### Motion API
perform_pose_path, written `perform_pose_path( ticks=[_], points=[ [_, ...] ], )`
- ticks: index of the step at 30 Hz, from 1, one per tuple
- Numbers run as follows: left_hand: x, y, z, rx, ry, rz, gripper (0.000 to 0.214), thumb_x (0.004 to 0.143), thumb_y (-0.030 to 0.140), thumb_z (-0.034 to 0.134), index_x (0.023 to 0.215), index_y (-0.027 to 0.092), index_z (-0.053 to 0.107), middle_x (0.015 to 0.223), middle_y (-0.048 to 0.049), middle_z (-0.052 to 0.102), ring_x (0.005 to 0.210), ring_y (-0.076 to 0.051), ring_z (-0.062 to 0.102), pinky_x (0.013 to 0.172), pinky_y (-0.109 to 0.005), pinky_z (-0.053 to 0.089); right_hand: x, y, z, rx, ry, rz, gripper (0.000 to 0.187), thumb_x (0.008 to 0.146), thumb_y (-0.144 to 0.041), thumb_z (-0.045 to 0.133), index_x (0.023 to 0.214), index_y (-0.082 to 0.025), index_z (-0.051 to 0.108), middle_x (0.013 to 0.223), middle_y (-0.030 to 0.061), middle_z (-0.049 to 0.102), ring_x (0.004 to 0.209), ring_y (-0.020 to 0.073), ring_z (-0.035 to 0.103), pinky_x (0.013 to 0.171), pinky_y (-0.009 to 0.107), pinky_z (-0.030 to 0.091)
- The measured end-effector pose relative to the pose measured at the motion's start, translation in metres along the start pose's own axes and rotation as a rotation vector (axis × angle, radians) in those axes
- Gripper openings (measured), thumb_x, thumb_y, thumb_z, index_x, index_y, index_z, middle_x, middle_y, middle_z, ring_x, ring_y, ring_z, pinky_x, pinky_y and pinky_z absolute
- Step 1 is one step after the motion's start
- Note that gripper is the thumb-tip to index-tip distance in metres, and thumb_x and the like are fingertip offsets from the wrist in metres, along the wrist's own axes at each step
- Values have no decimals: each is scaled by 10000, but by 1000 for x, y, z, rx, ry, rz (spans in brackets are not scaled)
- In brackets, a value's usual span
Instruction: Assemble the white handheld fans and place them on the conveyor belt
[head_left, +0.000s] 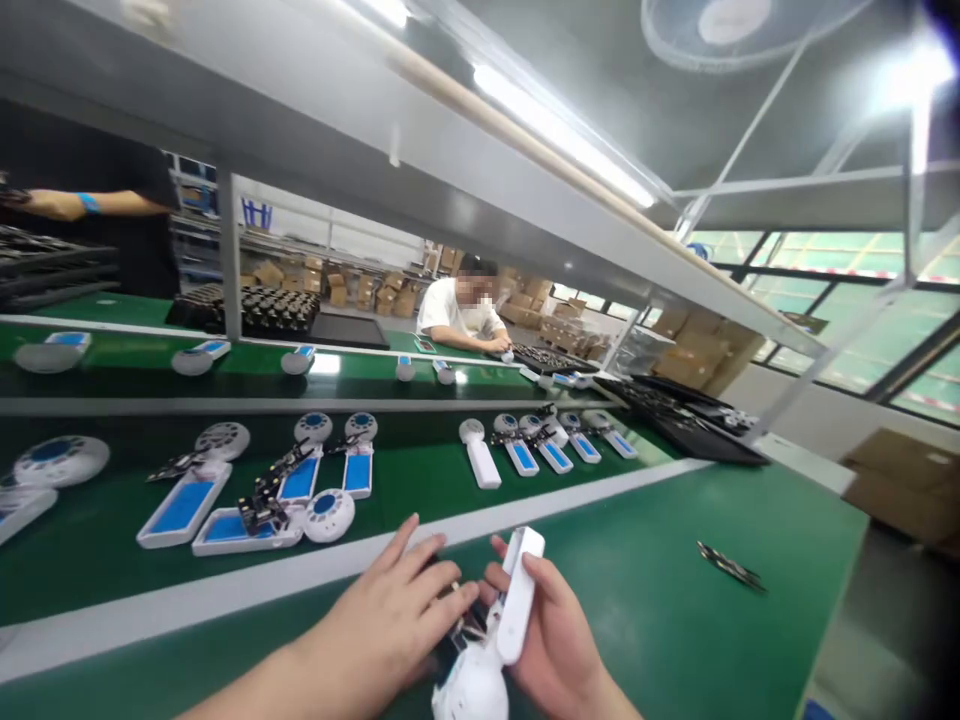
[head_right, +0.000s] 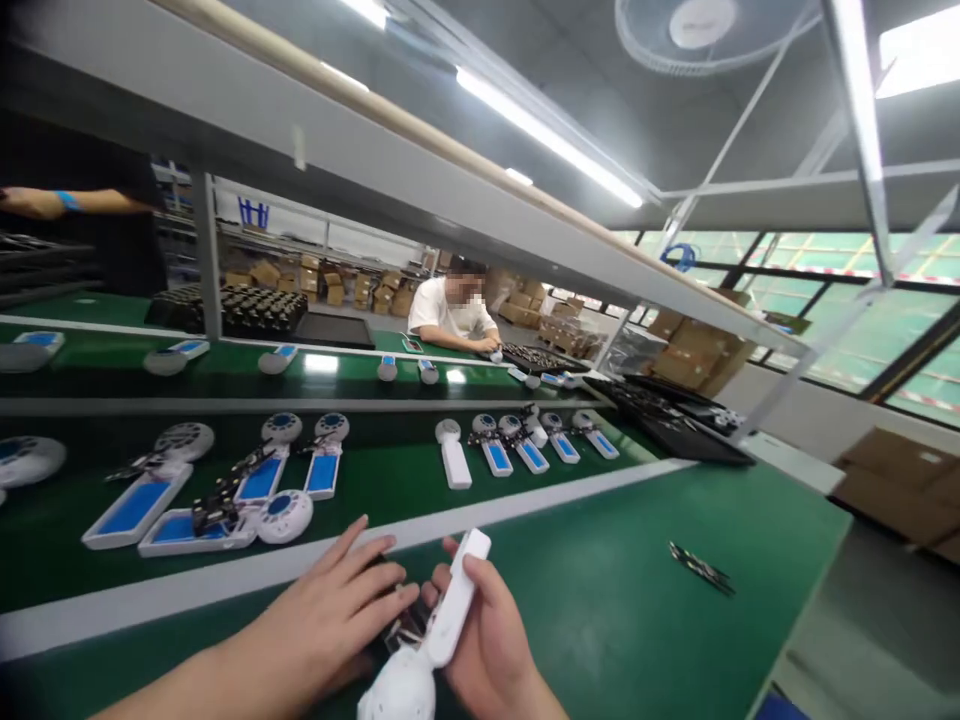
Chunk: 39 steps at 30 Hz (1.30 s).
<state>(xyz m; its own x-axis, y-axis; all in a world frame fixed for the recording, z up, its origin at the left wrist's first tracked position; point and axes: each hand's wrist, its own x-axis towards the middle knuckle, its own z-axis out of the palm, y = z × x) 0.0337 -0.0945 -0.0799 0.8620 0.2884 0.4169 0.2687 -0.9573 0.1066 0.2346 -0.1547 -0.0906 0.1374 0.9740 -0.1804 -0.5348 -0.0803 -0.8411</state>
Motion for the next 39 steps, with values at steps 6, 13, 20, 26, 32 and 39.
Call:
perform_pose_path(
  ticks=[6,13,20,26,32,39],
  points=[
    [4,5,-7,197,8,54,294,911,98,467,1100,211,661,850,-58,664,834,-226,624,1065,-563,393,3,11,0,148,-30,65,361,659,-443,683,945,-231,620,721,-13,589,749,209,618,744,363,512],
    [7,-5,-14,242,-36,51,281,933,105,458,1095,214,659,927,-77,656,904,-246,596,997,-561,420,12,4,-24,-14,33,73,446,687,-286,680,1115,-201,586,840,27,709,780,212,654,730,338,513],
    [5,4,-26,58,15,222,188,975,228,492,951,206,677,785,-23,667,908,-208,600,1154,-540,263,11,8,-15,-237,-62,210,554,733,-298,618,1260,-138,557,833,79,708,733,245,659,669,385,519],
    [4,9,-8,21,249,7,180,903,184,537,764,170,650,659,-25,588,737,-204,528,965,-522,402,-8,2,-17,-841,13,-431,348,897,-420,536,1183,-251,641,1205,92,574,1004,239,596,802,340,508],
    [18,17,-11,-474,136,-824,253,896,366,521,761,192,646,755,-49,638,756,-242,579,709,-381,440,-31,22,-25,-1027,-210,-282,964,548,-367,867,1383,-243,402,1321,139,471,920,257,620,788,359,535],
    [22,33,-10,-1234,183,-1109,323,847,512,535,867,194,586,843,-25,637,813,-220,602,715,-312,463,-32,47,22,-1035,80,-162,910,453,-145,828,1257,-217,408,1265,143,523,1112,334,577,960,435,472]
  ],
)
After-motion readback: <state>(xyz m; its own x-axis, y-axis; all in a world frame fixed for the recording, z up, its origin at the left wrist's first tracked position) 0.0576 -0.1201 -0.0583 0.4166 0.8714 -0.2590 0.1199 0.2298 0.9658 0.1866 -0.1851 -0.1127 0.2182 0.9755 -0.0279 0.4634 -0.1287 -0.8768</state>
